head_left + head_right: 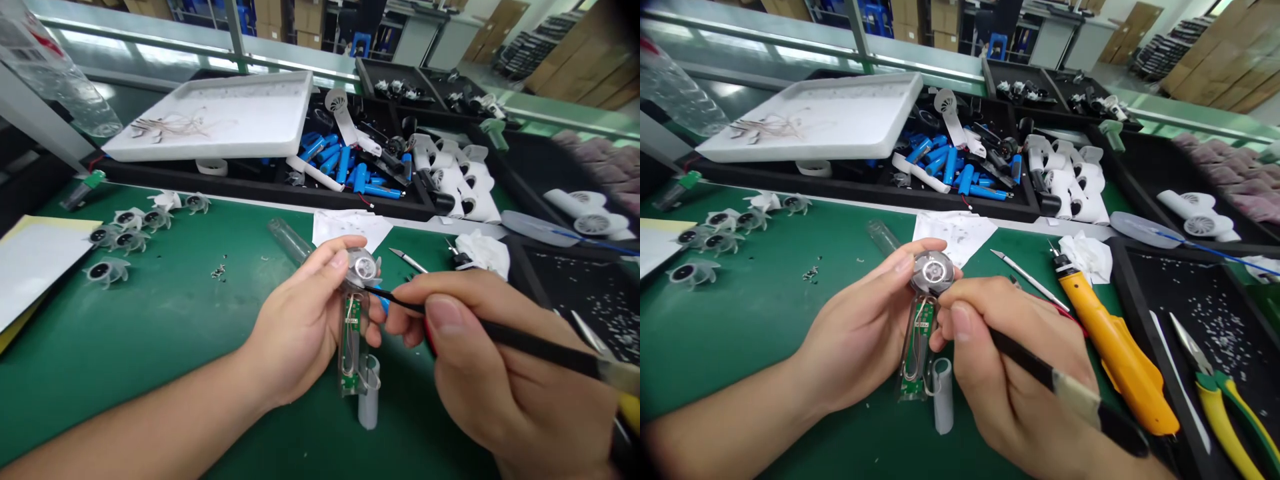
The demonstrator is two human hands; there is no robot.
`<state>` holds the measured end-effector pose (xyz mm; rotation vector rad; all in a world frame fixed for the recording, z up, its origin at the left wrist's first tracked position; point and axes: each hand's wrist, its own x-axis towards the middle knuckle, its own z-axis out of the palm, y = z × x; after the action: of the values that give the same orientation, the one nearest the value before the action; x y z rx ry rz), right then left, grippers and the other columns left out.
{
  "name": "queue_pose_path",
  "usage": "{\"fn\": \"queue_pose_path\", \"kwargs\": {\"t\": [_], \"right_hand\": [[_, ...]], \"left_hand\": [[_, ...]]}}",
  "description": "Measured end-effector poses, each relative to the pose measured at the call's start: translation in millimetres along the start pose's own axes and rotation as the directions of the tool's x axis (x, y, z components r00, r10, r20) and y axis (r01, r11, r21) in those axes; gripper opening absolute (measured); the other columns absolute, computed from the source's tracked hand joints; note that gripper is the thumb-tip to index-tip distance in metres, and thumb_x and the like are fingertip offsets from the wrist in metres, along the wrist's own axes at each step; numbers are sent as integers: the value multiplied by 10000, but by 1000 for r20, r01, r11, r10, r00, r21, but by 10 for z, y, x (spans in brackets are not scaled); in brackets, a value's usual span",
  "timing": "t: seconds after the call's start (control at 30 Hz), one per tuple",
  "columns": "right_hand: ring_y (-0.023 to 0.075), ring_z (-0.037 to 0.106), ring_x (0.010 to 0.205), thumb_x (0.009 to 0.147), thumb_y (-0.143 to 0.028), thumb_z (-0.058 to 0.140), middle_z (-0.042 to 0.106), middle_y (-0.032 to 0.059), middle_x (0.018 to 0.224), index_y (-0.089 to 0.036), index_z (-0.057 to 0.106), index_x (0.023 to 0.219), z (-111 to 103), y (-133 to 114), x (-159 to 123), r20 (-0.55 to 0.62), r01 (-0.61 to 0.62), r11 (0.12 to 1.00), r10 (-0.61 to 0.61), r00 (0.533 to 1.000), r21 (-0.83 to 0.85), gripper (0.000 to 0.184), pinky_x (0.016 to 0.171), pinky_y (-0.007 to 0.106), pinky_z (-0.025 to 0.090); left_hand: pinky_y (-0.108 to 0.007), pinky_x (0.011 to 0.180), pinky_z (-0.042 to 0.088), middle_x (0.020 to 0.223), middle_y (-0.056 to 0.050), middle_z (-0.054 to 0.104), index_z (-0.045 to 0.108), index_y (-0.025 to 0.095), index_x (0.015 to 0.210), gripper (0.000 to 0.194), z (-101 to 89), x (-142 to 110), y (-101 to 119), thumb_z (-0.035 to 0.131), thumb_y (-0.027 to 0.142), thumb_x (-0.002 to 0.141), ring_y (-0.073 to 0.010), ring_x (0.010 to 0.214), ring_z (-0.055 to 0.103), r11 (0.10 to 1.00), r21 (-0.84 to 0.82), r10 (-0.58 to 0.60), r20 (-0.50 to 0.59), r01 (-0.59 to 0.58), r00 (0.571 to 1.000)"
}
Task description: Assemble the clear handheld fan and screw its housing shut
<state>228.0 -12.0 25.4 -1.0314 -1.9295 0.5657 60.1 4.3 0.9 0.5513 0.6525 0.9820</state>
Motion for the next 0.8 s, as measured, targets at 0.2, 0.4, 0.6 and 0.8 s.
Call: {"fn": "queue_pose_path", "kwargs": {"t": [0.2,0.4,0.6,0.8], "right_hand": [[40,655,697,993,-136,519,689,-60,795,-223,643,964,-28,-54,32,9,-62,998,62,998,-4,155,669,115,544],[113,630,600,1019,-189,500,684,-34,738,-285,626,999,-59,-58,37,49,-114,991,111,993,66,160,607,237,573],[126,629,565,1001,-232,521,683,-25,712,-287,656,930,-93,-60,57,82,-139,989,142,987,-40,162,504,245,509],[233,718,750,966,-468,592,686,6,742,-332,676,1018,-190,-181,74,139,-273,956,258,956,109,168,554,289,572]], "left_hand": [[-281,641,489,824,-47,629,483,234,1250,256,13,-3,4,359,324,1046,-169,652,594,1000,12,-14,-9,14,1000],[-265,613,488,832,-59,636,499,229,1247,260,7,3,6,364,319,1044,-174,647,600,999,29,-15,-7,15,1000],[-265,616,515,860,-52,640,540,260,1232,245,-2,-26,-27,443,352,1027,-175,658,622,997,33,-70,-7,70,998],[-221,565,486,899,-54,661,573,258,1199,221,70,-66,4,474,329,1014,-137,594,603,995,46,-82,-27,83,996]]}}
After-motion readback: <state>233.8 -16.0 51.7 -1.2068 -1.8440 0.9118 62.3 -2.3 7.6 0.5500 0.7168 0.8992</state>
